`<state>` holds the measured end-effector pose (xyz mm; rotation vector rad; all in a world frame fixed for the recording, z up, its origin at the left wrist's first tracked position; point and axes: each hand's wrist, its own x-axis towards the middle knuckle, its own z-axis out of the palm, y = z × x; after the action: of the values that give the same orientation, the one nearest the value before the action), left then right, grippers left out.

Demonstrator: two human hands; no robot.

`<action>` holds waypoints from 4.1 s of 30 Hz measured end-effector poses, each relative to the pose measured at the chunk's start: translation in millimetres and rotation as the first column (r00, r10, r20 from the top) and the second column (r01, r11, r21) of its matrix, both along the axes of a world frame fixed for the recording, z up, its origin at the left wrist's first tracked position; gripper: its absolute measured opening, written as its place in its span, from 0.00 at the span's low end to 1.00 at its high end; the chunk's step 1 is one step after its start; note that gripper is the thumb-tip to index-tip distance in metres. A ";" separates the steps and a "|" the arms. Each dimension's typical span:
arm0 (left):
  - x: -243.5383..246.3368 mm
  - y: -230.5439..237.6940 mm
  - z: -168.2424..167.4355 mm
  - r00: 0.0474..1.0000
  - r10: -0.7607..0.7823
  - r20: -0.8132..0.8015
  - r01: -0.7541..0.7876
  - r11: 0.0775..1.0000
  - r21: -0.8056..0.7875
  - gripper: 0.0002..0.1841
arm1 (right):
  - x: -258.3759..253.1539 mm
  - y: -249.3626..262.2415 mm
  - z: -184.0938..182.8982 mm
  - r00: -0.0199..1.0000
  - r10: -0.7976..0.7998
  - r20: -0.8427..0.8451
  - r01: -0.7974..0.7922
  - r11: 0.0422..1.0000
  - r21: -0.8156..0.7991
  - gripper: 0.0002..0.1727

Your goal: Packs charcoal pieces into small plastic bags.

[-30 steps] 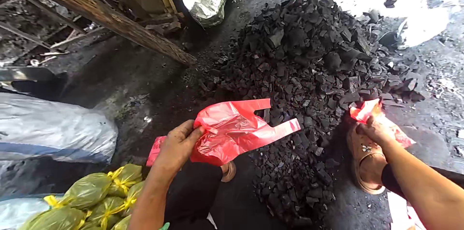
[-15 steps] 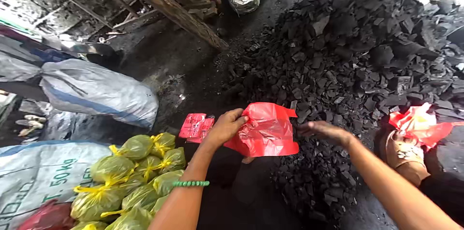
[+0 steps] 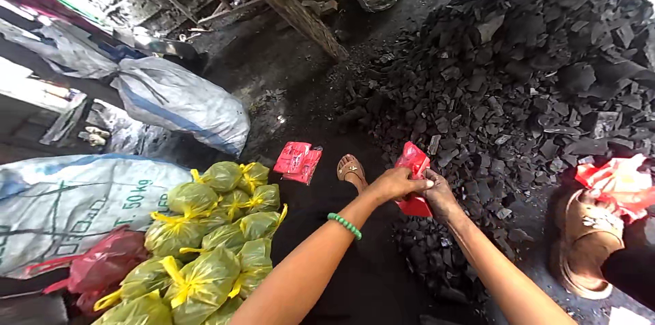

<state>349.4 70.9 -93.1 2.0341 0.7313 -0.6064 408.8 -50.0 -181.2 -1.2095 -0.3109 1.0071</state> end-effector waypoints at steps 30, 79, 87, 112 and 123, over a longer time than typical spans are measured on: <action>-60.4 -65.9 -177.2 0.341 0.933 0.115 -0.940 0.342 0.013 0.42 | 13.0 -107.2 -94.7 0.139 0.632 0.762 -0.360 0.749 -0.556 0.26; 41.0 -129.1 -152.4 0.297 0.920 0.256 -0.811 0.385 -0.441 0.34 | 71.6 -81.8 -105.3 0.878 -0.168 0.449 0.387 0.799 -0.459 0.38; 15.9 -45.8 -238.4 0.392 0.920 -0.004 -0.907 0.386 -0.167 0.49 | 109.9 -109.7 -167.7 0.847 -0.157 0.508 0.524 0.404 -0.749 0.40; 65.7 -64.9 -229.1 0.363 0.928 0.088 -0.876 0.372 -0.309 0.43 | 79.0 -20.9 -140.3 0.925 0.026 0.379 0.266 0.670 -0.693 0.45; 75.9 -88.7 -161.8 0.754 0.599 0.268 -0.581 0.799 -0.154 0.36 | 75.4 -49.7 -147.3 0.845 -0.446 -0.295 0.376 0.888 -0.263 0.29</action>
<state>425.3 -17.8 -254.9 1.6458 1.0837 0.0596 484.2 -99.8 -328.6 -1.1798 0.3310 0.8601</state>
